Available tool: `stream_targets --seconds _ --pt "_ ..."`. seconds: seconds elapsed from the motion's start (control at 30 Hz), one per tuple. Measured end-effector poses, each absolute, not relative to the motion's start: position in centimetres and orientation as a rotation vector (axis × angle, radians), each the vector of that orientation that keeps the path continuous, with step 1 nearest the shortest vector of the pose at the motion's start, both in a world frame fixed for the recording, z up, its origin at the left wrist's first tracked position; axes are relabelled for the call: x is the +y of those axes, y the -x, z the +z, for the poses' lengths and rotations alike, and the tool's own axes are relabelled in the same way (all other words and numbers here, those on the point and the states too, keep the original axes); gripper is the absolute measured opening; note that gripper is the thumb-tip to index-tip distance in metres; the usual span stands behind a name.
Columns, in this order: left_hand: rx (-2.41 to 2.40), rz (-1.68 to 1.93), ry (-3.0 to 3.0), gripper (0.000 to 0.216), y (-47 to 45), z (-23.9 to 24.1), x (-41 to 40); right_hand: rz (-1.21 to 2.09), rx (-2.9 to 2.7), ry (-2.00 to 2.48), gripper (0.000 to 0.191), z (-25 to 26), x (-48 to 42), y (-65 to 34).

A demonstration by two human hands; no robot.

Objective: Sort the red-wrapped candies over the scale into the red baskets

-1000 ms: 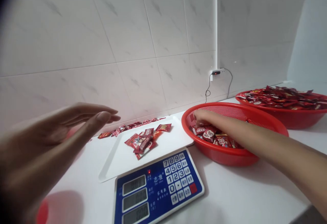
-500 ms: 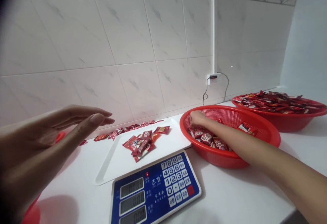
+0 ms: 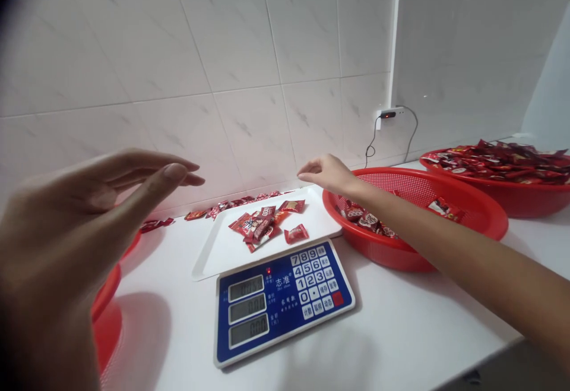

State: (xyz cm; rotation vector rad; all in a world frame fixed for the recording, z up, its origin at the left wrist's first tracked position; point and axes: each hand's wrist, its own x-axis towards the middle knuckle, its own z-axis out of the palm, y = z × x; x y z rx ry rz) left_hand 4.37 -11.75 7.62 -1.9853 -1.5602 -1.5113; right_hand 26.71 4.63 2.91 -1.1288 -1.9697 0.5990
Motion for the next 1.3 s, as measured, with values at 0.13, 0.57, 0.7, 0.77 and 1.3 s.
stream_targets --seconds 0.13,0.57,0.7,0.77,1.3 --pt "-1.516 -1.537 1.996 0.009 -4.6 7.7 -11.8 0.427 -1.861 1.156 0.014 1.6 4.8 -27.6" --pt "-1.569 -1.502 2.01 0.01 -5.0 7.4 -11.5 0.384 -1.853 1.246 0.017 -1.0 5.8 -28.0" --pt "-1.577 -1.501 2.008 0.008 -5.0 7.2 -11.3 0.401 -1.868 1.268 0.017 -1.0 5.7 -27.9" --pt "-1.606 -1.483 2.01 0.009 -5.1 7.1 -11.1 0.398 -1.881 1.265 0.016 -1.0 5.6 -27.9" --pt "-1.727 -1.341 2.259 0.021 -4.3 4.8 -6.4 0.494 -1.988 1.123 0.009 -1.1 4.8 -27.5"
